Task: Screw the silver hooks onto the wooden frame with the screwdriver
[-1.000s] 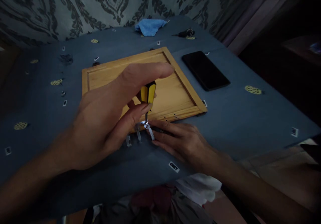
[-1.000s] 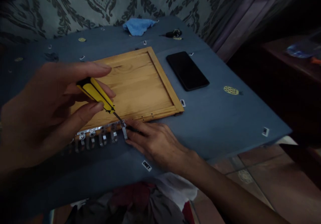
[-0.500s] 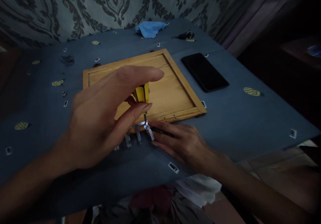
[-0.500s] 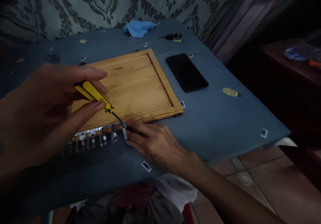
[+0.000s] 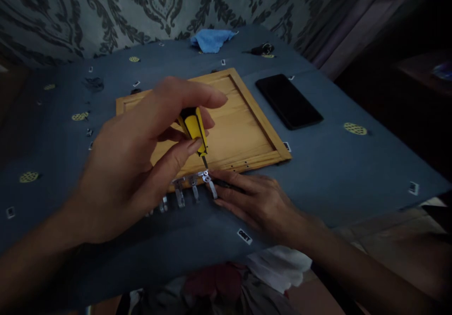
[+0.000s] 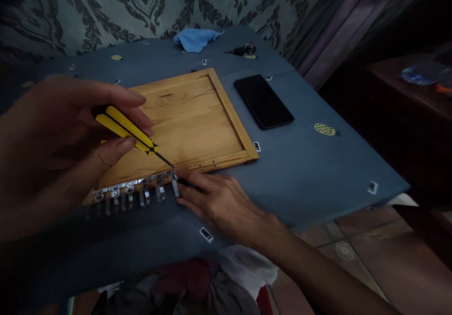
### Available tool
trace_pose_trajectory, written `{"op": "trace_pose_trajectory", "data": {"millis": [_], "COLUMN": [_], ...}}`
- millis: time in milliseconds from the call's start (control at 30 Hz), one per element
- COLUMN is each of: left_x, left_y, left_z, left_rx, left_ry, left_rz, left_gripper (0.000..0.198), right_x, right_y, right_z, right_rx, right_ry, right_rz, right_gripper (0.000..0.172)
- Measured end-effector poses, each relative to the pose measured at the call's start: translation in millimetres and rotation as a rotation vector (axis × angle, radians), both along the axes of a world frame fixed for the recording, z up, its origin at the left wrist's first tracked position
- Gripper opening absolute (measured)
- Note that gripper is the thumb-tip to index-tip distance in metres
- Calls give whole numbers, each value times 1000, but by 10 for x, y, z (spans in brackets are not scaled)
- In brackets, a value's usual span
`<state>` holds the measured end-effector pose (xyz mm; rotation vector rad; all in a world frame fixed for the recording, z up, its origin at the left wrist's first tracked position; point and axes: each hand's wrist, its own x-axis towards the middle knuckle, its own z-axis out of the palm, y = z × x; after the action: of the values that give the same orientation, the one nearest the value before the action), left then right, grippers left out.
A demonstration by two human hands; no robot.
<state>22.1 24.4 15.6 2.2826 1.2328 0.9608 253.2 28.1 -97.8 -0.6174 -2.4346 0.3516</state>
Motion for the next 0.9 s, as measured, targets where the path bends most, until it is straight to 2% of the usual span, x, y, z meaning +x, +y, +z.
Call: {"op": "trace_pose_trajectory", "data": {"millis": [267,433,633,900], "left_x": [11,3,5,15], "left_y": [-44,-33,-31,-17], "left_z": [86,39,-25,-13], "left_rx": [-9,7,-2,31], "left_ry": [1,-1,27,119], "left_rz": [83,-16,-9,-28], "left_gripper": [34,33,32,30], "right_x": [3,1,4,9], "right_y": [3,9,0,4], "right_z": [1,-22,-3,-5], "right_rx": [10,32,33,48], "right_ry": [-19,21,-2,-13], "right_rz": [-1,-2,-15,-20], "right_gripper": [22,20,21,22]}}
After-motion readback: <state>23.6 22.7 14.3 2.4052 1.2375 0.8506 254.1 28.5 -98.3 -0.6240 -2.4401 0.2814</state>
